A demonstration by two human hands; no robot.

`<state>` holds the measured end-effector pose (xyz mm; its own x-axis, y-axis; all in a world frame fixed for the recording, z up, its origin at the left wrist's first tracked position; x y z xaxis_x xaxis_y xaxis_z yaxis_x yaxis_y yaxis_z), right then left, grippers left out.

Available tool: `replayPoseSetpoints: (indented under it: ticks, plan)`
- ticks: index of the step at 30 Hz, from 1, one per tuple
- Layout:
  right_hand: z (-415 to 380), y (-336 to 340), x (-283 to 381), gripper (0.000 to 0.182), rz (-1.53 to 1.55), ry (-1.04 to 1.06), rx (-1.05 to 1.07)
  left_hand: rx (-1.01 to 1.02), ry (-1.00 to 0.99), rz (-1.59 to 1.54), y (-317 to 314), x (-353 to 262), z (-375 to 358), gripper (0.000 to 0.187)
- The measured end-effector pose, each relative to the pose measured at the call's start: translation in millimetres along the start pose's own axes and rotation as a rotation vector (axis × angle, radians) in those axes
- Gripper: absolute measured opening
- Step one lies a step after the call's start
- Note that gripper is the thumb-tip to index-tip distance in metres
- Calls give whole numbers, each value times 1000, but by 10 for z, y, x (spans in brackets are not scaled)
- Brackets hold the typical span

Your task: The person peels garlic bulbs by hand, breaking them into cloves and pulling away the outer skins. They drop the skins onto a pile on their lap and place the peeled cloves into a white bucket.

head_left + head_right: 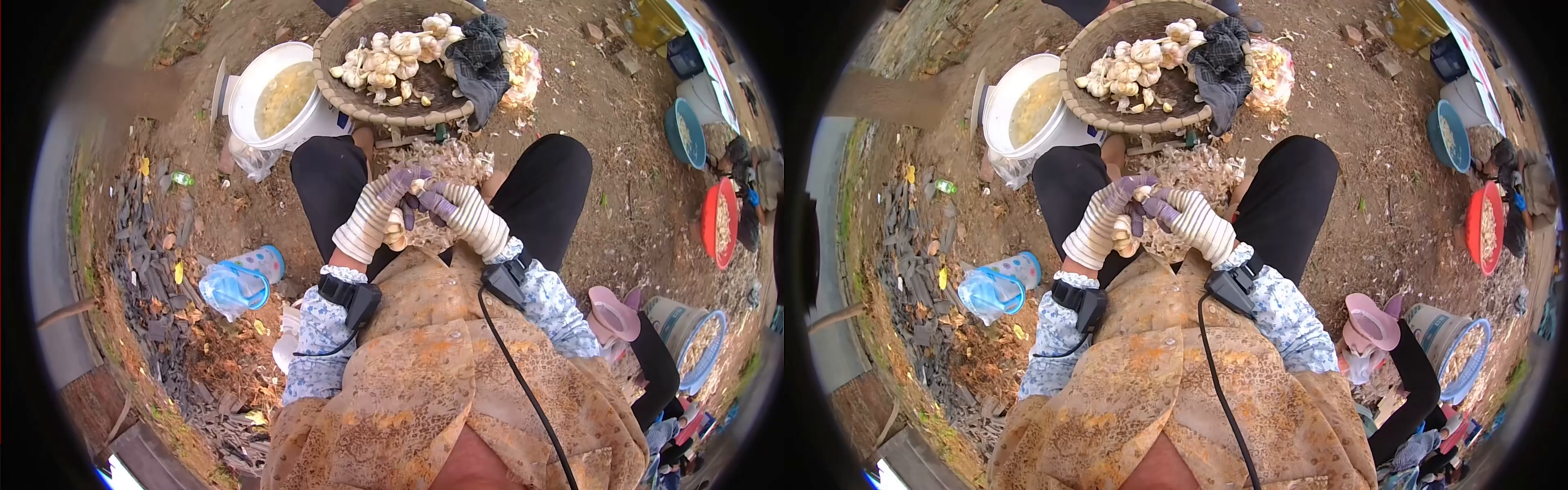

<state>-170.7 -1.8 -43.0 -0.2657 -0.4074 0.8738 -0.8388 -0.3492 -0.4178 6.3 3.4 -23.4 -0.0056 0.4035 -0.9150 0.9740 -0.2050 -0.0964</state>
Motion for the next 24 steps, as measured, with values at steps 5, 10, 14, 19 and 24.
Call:
replayPoseSetpoints:
  ticks: [5,10,14,19,24]
  plan:
    - [-17,28,47,33,39,-46,96,122,161,-276,71,53,-63,43]
    - [-2,61,28,34,66,-54,105,-21,192,-463,-28,-18,-75,39]
    - [49,163,38,36,-149,-19,151,-35,79,-37,109,-23,-34,26]
    - [85,75,125,38,-646,190,89,-212,-129,755,100,65,37,28]
    - [117,-5,163,40,-931,106,115,-230,-420,1474,73,62,58,25]
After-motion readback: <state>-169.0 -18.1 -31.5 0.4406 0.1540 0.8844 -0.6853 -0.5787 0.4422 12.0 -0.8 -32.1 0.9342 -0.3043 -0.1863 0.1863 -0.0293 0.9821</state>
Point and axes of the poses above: each hand's wrist, its own z-axis towards the middle knuckle, its own y-axis out of the back of the hand, x = y × z, the point moved 1 cm from there along z, towards the middle knuckle, and after that the axes turned 14 degrees about z, right-handed, at the moved point
